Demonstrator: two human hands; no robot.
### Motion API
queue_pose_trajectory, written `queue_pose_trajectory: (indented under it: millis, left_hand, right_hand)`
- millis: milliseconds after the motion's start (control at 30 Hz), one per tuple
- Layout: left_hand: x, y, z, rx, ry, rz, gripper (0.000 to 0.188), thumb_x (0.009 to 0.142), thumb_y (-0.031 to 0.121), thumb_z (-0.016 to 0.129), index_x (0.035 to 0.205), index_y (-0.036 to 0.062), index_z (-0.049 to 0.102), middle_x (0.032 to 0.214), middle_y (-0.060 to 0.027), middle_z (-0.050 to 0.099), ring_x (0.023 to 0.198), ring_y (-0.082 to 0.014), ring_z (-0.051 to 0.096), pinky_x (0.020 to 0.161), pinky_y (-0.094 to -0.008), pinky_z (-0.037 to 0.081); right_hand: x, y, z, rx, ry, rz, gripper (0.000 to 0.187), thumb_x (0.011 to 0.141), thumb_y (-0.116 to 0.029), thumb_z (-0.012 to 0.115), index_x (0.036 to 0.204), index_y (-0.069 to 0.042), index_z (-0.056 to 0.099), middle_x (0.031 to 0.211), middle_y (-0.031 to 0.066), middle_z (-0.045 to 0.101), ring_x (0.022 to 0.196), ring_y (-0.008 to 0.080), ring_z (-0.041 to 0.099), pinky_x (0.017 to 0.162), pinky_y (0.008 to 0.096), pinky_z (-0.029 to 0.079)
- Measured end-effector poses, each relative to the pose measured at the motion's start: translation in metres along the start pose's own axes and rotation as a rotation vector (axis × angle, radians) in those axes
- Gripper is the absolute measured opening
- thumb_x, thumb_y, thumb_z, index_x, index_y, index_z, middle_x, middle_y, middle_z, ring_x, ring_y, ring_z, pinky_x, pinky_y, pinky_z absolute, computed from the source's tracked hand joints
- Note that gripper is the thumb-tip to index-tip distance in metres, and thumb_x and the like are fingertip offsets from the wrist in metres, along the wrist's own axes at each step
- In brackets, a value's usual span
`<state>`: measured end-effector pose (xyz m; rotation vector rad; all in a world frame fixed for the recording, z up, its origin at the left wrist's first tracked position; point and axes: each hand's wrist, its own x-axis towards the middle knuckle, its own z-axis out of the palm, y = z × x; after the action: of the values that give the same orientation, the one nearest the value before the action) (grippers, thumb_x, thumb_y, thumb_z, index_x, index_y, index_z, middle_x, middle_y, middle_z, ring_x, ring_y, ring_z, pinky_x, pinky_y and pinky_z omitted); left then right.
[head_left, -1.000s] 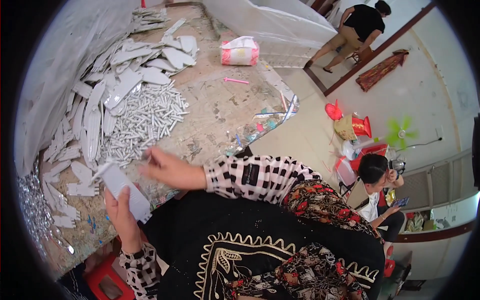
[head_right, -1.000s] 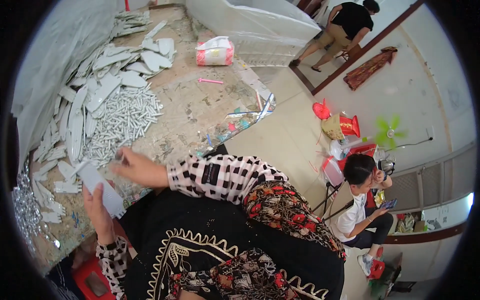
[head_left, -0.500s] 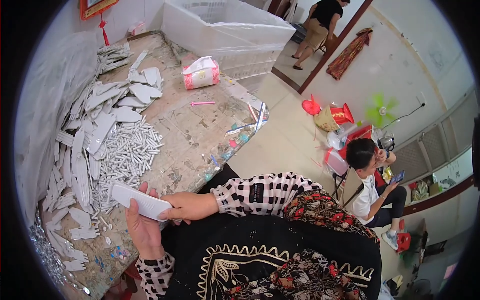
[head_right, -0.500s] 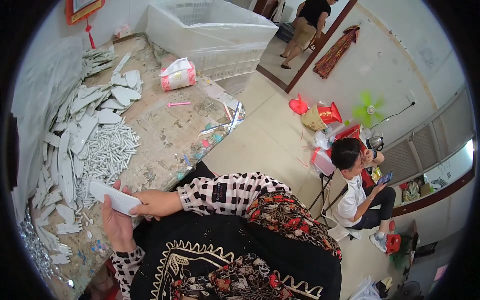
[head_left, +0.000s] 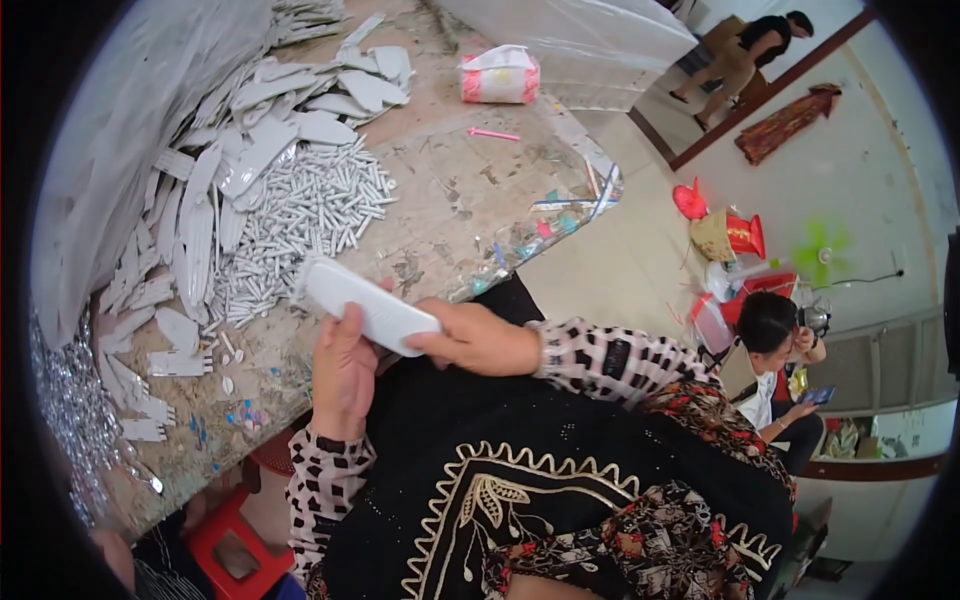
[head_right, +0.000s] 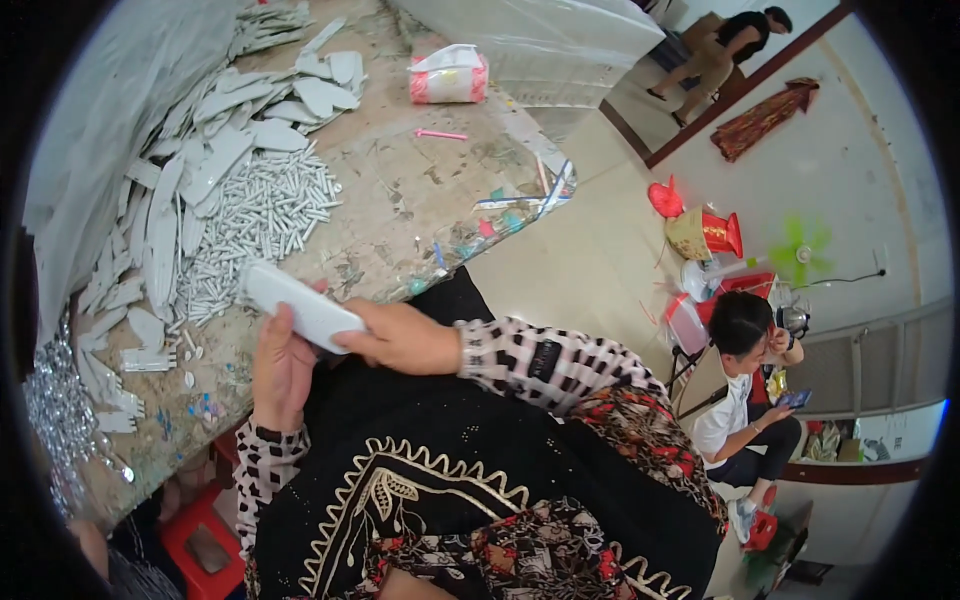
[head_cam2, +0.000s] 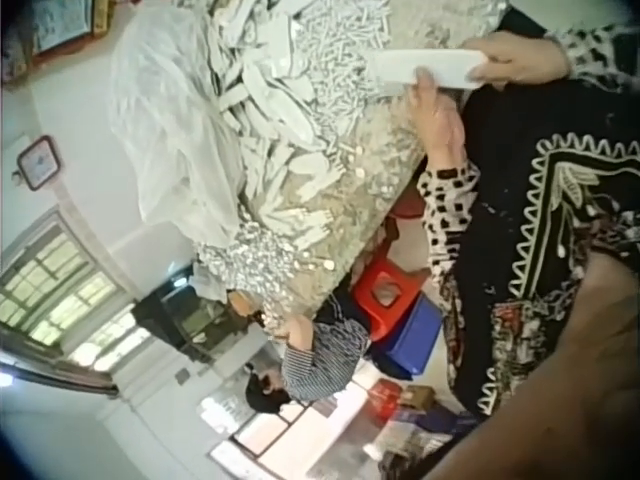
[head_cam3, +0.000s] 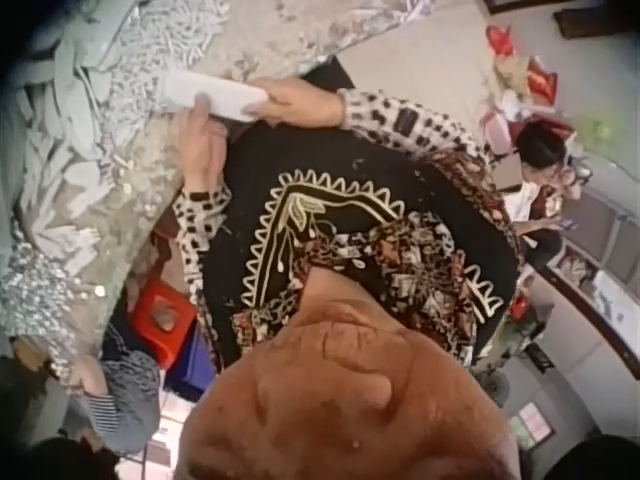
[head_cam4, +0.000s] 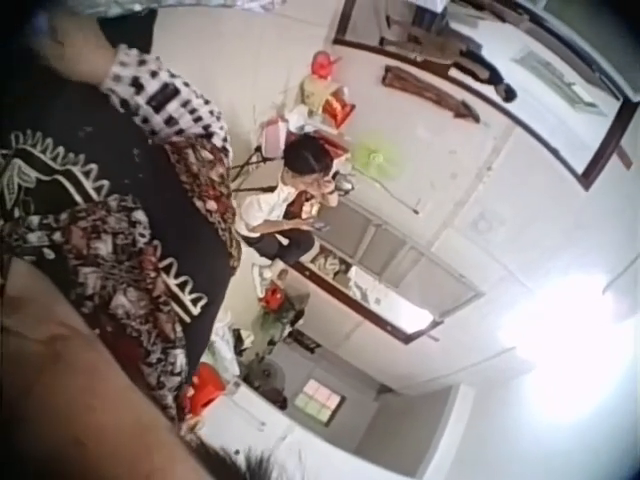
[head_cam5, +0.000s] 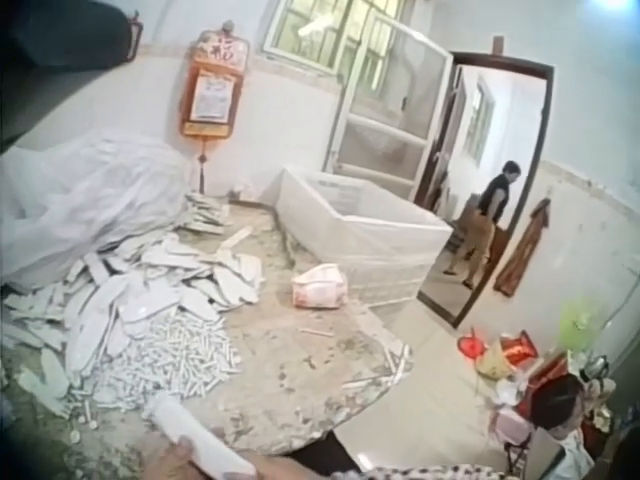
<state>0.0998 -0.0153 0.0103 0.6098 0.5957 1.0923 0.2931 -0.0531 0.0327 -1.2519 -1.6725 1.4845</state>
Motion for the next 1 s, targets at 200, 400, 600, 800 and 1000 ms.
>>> queue_pose_trajectory:
  millis: [200,400,600,800,1000]
  left_hand:
    - [-0.007,-0.005,-0.031,0.224,-0.112,-0.279,0.057,0.097,0.043,0.049,0.135,0.0022,0.04,0.116,-0.0164,0.062,0.098,-0.0246,0.065,0.087,-0.0355,0.052]
    - [-0.008,-0.013,-0.067,0.195,-0.094,-0.276,0.055,0.098,0.043,0.047,0.134,0.0016,0.041,0.11,-0.0183,0.063,0.095,-0.0262,0.066,0.085,-0.0375,0.054]
    - [-0.009,-0.01,-0.079,0.132,-0.093,-0.201,0.053,0.099,0.041,0.045,0.133,0.0013,0.04,0.11,-0.0207,0.062,0.095,-0.0299,0.066,0.085,-0.0411,0.055]
    - [-0.021,-0.002,-0.075,0.138,-0.158,-0.228,0.054,0.099,0.042,0.044,0.134,0.0007,0.037,0.11,-0.0223,0.061,0.098,-0.0327,0.065,0.088,-0.0425,0.053]
    - [-0.033,0.013,-0.087,0.126,-0.224,-0.212,0.057,0.097,0.042,0.047,0.134,-0.0015,0.037,0.113,-0.0222,0.06,0.103,-0.0327,0.063,0.092,-0.0421,0.051]
  right_hand:
    - [-0.036,-0.011,-0.078,-0.827,0.364,0.078,0.035,0.093,-0.031,0.057,0.114,-0.004,0.051,0.076,0.0181,0.066,0.065,0.0355,0.064,0.059,0.0392,0.051]
    - [-0.083,0.059,-0.128,-0.528,1.056,-0.365,0.032,0.092,-0.025,0.055,0.116,-0.004,0.056,0.081,0.0171,0.066,0.064,0.0279,0.063,0.057,0.0359,0.048]
    - [-0.042,-0.017,-0.097,-0.906,0.827,0.225,0.031,0.095,-0.021,0.05,0.118,-0.001,0.05,0.081,0.0199,0.063,0.077,0.039,0.061,0.07,0.0481,0.048]
    - [-0.05,0.017,-0.091,-1.111,0.664,0.202,0.029,0.093,-0.015,0.054,0.116,0.001,0.047,0.07,0.0186,0.06,0.063,0.037,0.061,0.06,0.0469,0.047]
    - [-0.044,-0.038,-0.052,-0.803,0.849,-0.138,0.042,0.092,-0.029,0.054,0.124,-0.002,0.046,0.077,0.0237,0.062,0.069,0.0425,0.061,0.063,0.0511,0.047]
